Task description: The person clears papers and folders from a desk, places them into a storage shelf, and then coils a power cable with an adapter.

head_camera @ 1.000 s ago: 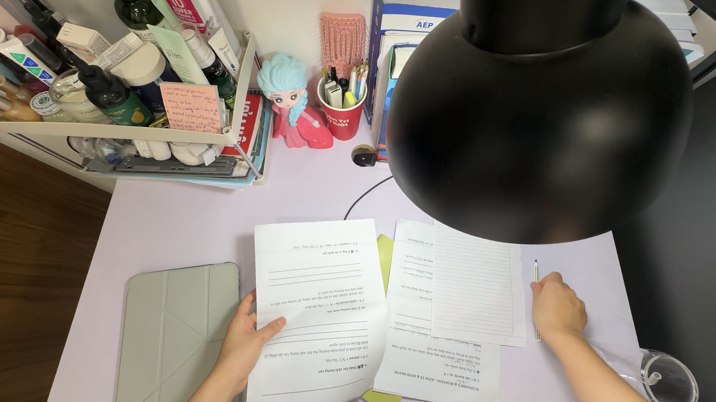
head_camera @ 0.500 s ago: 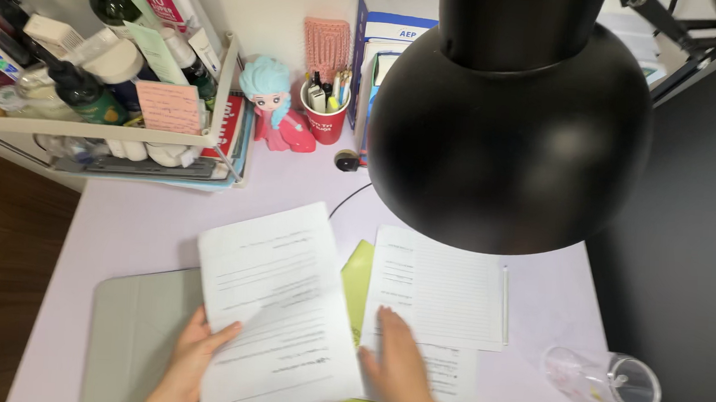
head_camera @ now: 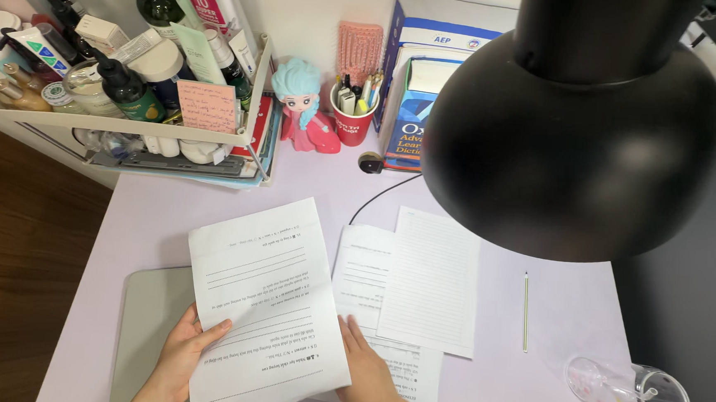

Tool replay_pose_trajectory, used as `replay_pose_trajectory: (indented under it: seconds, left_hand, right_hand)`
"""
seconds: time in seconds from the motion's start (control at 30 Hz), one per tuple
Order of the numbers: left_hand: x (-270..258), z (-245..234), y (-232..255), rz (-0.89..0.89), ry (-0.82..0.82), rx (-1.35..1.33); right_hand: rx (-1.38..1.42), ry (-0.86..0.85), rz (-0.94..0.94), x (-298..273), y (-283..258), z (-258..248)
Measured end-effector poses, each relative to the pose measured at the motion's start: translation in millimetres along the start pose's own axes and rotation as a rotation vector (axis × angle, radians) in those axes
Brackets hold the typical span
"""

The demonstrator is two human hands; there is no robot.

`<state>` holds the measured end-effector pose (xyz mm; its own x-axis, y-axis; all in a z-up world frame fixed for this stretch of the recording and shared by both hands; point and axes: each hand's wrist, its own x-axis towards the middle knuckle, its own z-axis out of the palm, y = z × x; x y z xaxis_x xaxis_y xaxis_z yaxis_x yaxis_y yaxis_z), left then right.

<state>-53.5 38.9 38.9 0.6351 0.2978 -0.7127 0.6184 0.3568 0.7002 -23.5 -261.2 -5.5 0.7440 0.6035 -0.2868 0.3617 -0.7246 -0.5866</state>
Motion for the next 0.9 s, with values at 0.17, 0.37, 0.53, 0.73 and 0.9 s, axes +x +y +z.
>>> replay_pose_trajectory:
  seconds: [0.17,0.37,0.53,0.73,0.9]
  left_hand:
    - [6,-12,-5,0.004,0.003,-0.021]
    - [11,-18,-15,0.028,0.004,-0.064]
    - [23,-9,-29,0.028,-0.038,-0.044]
    - [20,14,-18,-0.107,-0.093,0.064]
    - [15,33,-16,-0.138,-0.120,0.101]
  right_hand:
    - [0.076,0.632,0.439,7,45,-26]
    - [0.225,0.676,1.183,1,130,-87]
    - [0.363,0.516,1.142,-1,140,-94]
    - [0.346,0.755,1.035,-25,200,-106]
    - [0.113,0.722,1.149,-61,263,-123]
